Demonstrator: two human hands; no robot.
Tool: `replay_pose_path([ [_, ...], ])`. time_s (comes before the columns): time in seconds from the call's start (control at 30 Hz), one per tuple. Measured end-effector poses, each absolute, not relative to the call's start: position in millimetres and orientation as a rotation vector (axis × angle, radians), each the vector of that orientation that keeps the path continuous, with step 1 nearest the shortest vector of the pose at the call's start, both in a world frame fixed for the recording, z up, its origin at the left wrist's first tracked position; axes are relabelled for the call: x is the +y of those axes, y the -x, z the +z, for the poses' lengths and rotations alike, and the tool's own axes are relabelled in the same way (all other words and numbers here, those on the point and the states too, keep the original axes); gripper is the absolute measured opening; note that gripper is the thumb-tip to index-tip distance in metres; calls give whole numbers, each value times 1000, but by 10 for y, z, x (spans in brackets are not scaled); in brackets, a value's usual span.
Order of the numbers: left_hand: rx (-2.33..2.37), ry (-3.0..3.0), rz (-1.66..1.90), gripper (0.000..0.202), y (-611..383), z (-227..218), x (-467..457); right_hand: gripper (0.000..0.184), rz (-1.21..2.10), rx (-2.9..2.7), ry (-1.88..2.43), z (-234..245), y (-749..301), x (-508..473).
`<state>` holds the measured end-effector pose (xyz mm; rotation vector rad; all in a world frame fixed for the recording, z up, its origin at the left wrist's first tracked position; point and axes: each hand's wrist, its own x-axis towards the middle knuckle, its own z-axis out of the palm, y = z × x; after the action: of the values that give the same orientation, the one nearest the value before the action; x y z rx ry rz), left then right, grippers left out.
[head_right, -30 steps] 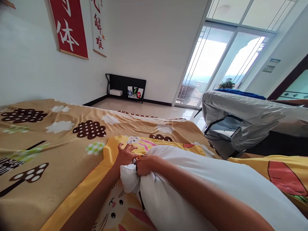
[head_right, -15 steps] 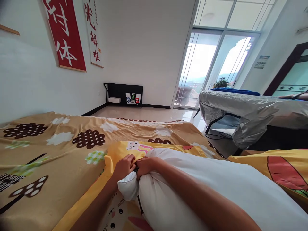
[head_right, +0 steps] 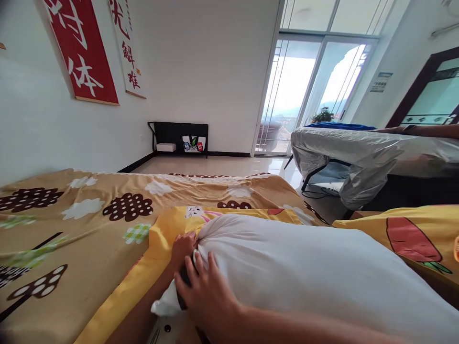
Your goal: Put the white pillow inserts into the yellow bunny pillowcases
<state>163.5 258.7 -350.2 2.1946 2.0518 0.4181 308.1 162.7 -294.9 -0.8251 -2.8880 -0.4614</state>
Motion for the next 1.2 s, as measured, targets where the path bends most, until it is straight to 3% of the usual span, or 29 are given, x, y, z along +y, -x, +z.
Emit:
replay_pose_path([
  [0.1, 2143, -2213, 495, 30, -1643, -3563, 2607, 57, -797, -2709, 581, -3310, -3217, 1266],
  [0.17, 2182, -2223, 520, 32, -1616, -3586, 2623, 48, -952, -2579, 635, -3429, -3311, 1105],
  [0.37, 2149, -2315, 529, 25, -1564, -3519, 2598, 34, -1063, -2367, 746, -3307, -3517, 1019],
  [0.5, 2111, -2373, 609, 14, -1572, -3355, 2447, 24, -925, -2364, 720, -3014, -3624, 1307],
  [0.63, 2123, -2315, 675, 22, -1517, -3258, 2221, 27, -768, -2631, 650, -2565, -3736, 1694],
  [0.73, 2138, -2263, 677, 28, -1449, -3325, 2012, 32, -600, -2757, 681, -2285, -3770, 1940],
  [0.87, 1949, -2453, 620, 19, -1451, -3546, 1750, 35, -340, -2861, 710, -2109, -3709, 2189],
  [1.07, 1704, -2649, 459, 39, -1712, -3723, 1667, 29, -326, -2922, 633, -2085, -3608, 2418],
  [1.2, 1540, -2667, 340, 72, -1816, -3386, 1681, 16, -467, -2917, 587, -2200, -3580, 2418],
])
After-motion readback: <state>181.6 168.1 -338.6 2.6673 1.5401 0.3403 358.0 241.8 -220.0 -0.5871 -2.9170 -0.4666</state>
